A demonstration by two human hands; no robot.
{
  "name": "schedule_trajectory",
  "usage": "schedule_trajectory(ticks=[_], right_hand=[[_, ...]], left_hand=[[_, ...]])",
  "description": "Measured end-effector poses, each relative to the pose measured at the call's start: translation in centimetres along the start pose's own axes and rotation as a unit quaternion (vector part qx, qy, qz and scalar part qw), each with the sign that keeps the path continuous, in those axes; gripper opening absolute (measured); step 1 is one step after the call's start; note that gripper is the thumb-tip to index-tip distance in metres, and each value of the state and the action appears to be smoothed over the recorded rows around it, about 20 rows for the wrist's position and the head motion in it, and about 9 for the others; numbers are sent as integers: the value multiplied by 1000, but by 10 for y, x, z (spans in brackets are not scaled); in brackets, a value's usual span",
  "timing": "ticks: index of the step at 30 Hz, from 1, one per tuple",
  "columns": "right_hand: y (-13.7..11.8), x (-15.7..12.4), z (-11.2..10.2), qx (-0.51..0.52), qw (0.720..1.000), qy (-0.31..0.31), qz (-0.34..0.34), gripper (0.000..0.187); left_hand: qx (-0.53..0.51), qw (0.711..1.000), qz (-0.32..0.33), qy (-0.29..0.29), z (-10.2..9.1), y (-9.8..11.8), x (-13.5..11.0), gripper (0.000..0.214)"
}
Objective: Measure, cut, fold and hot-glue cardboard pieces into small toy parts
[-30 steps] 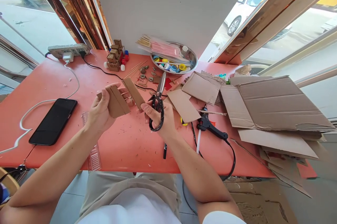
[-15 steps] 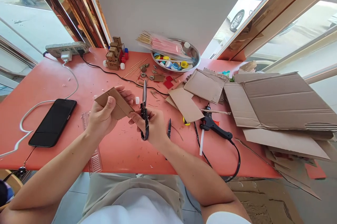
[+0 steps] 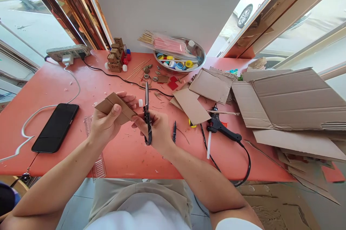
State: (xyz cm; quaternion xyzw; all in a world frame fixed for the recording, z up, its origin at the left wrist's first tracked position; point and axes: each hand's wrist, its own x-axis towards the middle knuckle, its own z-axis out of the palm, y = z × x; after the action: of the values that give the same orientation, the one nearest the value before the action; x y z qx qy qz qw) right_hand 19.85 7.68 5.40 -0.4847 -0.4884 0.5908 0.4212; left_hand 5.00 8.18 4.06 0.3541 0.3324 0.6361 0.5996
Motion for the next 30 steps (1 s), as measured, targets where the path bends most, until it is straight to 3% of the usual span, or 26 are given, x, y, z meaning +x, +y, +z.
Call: schedule_trajectory(ticks=[21,30], right_hand=[[3,-3,-3,-33,999,5,-24,59],[4,-3,-2,-12,1000,-7,-13,59]], left_hand=[[20,999,49,-3,0,0,-2,36],[18,999,40,-12,0,-2,-3,39]])
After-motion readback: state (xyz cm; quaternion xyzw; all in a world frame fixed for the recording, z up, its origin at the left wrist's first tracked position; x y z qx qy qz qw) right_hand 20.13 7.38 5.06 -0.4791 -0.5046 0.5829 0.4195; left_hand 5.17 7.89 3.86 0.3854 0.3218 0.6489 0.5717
